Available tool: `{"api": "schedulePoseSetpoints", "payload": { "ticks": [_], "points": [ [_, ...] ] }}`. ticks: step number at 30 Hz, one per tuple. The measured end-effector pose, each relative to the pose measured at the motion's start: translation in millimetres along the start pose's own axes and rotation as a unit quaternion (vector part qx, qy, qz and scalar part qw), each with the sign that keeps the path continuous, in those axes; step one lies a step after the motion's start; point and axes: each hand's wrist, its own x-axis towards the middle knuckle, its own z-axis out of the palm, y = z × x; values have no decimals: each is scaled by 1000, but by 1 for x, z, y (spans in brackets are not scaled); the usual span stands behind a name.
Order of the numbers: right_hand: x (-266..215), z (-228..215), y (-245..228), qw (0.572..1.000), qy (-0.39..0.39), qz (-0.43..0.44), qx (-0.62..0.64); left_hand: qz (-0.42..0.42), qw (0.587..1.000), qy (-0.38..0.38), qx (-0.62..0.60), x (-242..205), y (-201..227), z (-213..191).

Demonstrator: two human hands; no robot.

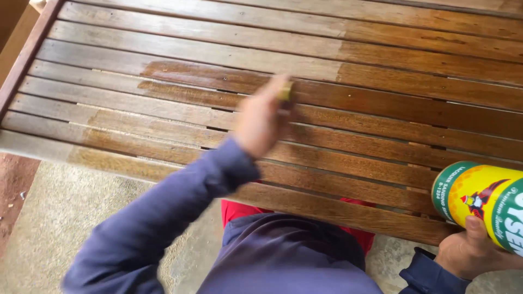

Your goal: Applying lacquer sanding sealer to a wooden bench with a paintbrush.

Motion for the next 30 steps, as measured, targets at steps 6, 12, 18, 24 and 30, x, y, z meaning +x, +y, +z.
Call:
{"api": "schedulePoseSetpoints", "payload": {
  "ticks": [6,12,18,24,30],
  "points": [
    [6,14,-16,1000,15,-1,-3,-20,938,21,-347,15,4,23],
    [2,1,-3,1000,14,-6,17,-150,974,41,-164,-10,-124,-122],
    [3,6,-7,999,17,9,28,-16,939,-5,344,-12,-152,-157],
    [2,3,-3,1000,9,3,16,36,978,-87,184,-3,22,16],
    [4,10,-14,1000,-2,-20,-9,-35,963,31,-265,17,47,64]
  ]
}}
